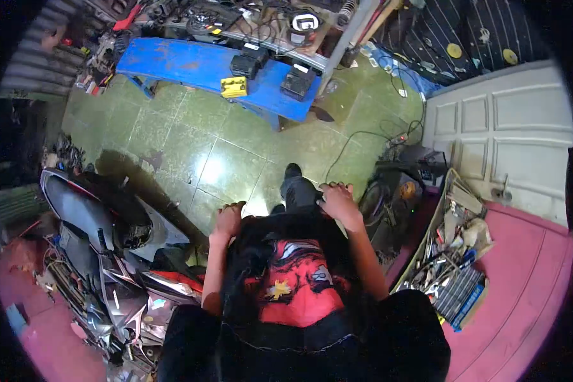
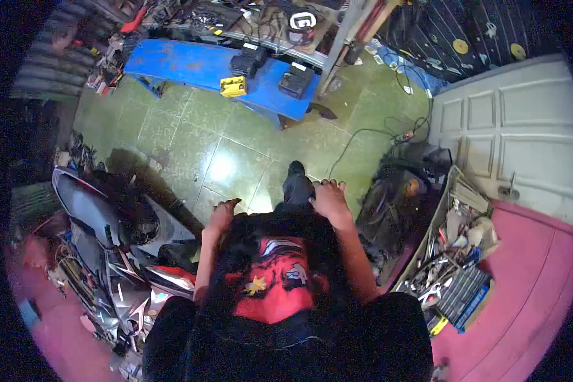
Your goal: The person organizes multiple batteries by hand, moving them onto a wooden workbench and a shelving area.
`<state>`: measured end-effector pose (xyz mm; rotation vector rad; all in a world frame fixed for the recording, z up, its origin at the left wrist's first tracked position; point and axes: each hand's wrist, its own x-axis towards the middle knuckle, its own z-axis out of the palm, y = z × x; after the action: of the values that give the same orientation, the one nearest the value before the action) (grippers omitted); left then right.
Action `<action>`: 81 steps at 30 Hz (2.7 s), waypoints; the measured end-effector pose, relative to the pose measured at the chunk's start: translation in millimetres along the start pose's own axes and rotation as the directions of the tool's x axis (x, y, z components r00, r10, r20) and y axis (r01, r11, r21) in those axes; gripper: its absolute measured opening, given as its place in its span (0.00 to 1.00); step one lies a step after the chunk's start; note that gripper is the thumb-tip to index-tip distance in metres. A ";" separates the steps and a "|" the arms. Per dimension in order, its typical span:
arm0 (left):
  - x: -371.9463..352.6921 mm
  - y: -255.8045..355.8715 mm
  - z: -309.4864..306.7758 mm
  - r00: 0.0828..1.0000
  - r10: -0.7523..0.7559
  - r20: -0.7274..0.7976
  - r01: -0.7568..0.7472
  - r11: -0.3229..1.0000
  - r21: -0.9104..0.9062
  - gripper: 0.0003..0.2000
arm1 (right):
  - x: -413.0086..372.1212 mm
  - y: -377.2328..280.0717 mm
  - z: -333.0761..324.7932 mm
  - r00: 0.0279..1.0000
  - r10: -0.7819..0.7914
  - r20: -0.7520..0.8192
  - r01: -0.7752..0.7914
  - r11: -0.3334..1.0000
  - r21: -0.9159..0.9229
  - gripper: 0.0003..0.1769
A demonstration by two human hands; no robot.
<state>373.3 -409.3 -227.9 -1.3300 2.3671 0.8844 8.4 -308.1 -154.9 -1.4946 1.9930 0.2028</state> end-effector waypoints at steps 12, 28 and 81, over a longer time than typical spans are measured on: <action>101.3 25.0 -136.5 0.989 -0.062 -0.132 0.068 0.997 0.038 0.28 | 141.5 25.4 -99.5 0.989 -0.022 -0.143 0.025 0.999 0.023 0.29; 301.5 -84.1 -201.9 0.982 0.157 -0.102 -0.159 0.987 -0.016 0.28 | 263.7 -82.3 -64.4 0.953 0.218 -0.211 -0.185 0.969 0.165 0.34; 554.3 -99.6 -195.8 0.870 0.412 -0.272 -0.281 0.867 0.412 0.20 | 551.7 -165.3 -38.1 0.801 0.265 -0.537 -0.228 0.964 0.136 0.26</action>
<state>170.8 -942.9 -400.2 -0.9839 2.9351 0.2640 56.9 -830.0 -396.6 -1.3430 2.6308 -0.2182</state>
